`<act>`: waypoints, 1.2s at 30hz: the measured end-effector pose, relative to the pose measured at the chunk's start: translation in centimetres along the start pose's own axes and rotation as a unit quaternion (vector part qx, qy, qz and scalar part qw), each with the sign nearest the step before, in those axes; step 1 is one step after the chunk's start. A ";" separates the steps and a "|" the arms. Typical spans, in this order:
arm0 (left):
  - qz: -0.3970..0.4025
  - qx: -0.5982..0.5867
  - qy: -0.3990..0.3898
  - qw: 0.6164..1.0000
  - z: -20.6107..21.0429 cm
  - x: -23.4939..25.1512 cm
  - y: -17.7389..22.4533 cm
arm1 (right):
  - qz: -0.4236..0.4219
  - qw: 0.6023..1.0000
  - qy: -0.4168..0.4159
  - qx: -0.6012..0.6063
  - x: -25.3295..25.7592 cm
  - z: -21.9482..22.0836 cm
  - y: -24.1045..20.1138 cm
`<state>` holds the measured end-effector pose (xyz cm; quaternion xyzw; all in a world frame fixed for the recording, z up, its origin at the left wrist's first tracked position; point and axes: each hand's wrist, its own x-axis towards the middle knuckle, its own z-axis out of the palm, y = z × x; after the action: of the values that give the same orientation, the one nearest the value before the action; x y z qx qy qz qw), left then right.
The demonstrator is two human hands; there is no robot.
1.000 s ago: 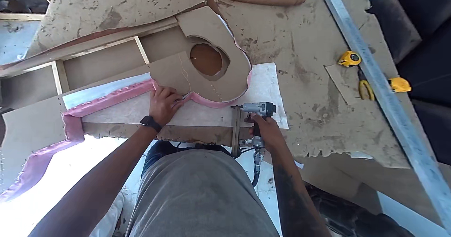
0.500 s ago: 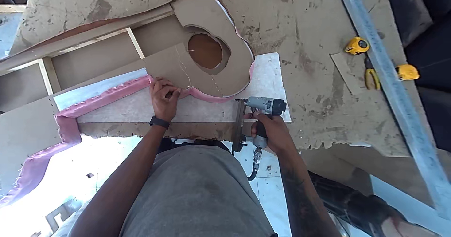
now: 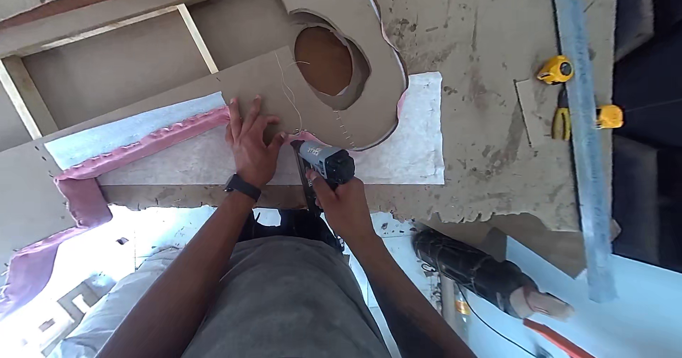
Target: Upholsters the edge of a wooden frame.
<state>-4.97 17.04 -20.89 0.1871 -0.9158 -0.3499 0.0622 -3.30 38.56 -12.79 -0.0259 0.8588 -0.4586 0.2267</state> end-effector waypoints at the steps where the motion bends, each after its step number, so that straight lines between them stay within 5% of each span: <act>1: 0.003 0.006 -0.005 1.000 0.0 0.0 0.0 | 0.006 1.000 0.003 -0.007 0.2 0.5 -0.4; 22: 0.018 0.029 -0.015 0.999 0.2 0.4 -0.1 | 0.040 0.986 0.019 -0.160 1.1 2.6 -4.0; 28: 0.038 0.047 -0.025 0.998 -1.8 0.6 -0.2 | 0.051 0.998 0.020 -0.020 0.7 0.0 -2.9; 36: 0.198 0.132 -0.073 0.968 -0.7 2.4 1.8 | 0.032 0.988 0.137 0.060 2.1 -7.4 0.5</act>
<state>-7.55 16.89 -19.21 -0.0175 -0.9748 -0.2191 0.0376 -8.19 44.04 -10.43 0.0783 0.8529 -0.5014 0.1225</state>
